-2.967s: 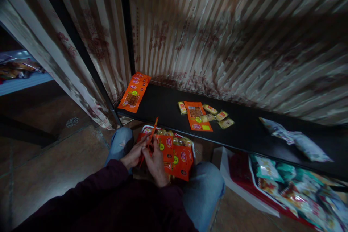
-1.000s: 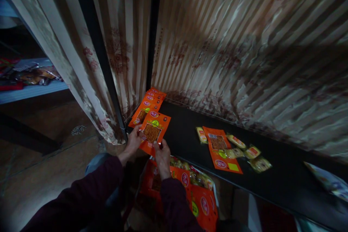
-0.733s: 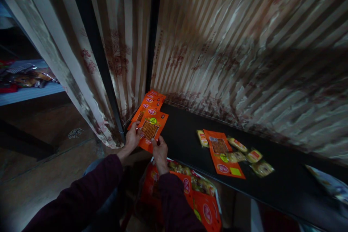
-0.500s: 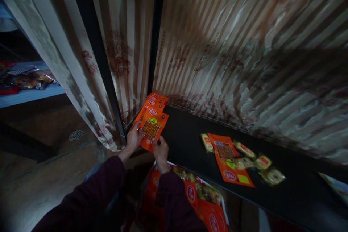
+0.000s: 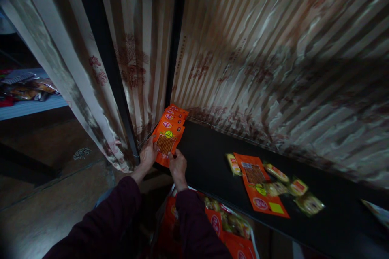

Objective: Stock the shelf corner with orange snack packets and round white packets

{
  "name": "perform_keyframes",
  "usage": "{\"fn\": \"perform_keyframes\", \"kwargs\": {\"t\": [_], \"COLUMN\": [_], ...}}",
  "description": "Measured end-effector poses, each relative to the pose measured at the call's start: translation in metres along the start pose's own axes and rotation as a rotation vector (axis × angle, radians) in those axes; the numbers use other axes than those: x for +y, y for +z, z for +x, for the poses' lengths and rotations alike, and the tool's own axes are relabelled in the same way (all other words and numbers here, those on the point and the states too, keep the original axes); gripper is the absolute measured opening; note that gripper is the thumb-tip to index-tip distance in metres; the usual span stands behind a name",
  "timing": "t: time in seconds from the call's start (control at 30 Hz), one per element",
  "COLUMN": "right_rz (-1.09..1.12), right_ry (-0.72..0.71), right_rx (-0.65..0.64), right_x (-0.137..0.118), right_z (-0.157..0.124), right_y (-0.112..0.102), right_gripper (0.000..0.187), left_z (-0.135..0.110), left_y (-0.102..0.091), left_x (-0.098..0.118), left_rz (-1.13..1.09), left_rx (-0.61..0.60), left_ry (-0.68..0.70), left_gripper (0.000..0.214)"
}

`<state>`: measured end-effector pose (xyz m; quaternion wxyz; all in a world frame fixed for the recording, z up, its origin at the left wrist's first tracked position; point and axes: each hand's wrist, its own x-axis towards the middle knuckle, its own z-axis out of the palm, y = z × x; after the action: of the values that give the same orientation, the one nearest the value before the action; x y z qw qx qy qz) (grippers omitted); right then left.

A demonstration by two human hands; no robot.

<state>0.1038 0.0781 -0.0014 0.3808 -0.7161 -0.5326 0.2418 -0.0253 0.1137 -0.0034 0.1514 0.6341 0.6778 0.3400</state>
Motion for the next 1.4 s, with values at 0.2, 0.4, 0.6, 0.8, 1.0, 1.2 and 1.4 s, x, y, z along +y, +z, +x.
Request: {"fn": "perform_keyframes", "kwargs": {"t": [0.2,0.4,0.6,0.8,1.0,1.2,1.4], "right_rz": [-0.207,-0.346,-0.397,-0.375,-0.326,-0.316,-0.341], "right_ry": [-0.032,-0.020,0.013,0.037,0.039,0.026,-0.048], "right_rx": [-0.014,-0.025,-0.051,-0.040,-0.051,-0.056,0.069], "right_x": [-0.004,-0.003,-0.008,-0.010,-0.009,-0.007,-0.002], "right_z": [0.007,0.012,0.014,0.014,0.015,0.016,0.012], "right_y": [0.004,0.008,0.007,0.008,0.007,0.009,0.010], "right_gripper": [0.025,0.025,0.024,0.026,0.033,0.036,0.059], "left_z": [0.010,0.015,0.016,0.014,0.008,0.002,-0.001], "left_y": [0.004,0.009,0.010,0.008,0.009,0.012,0.016], "left_x": [-0.006,-0.007,-0.008,-0.003,0.005,0.007,0.007], "left_rz": [0.049,0.128,0.197,0.246,0.239,0.179,0.187], "left_rx": [0.031,0.035,0.052,0.039,0.069,0.022,-0.050], "left_ry": [0.068,0.073,0.076,0.070,0.051,0.240,0.245], "left_gripper": [0.037,0.038,0.037,0.038,0.039,0.043,0.048]}}
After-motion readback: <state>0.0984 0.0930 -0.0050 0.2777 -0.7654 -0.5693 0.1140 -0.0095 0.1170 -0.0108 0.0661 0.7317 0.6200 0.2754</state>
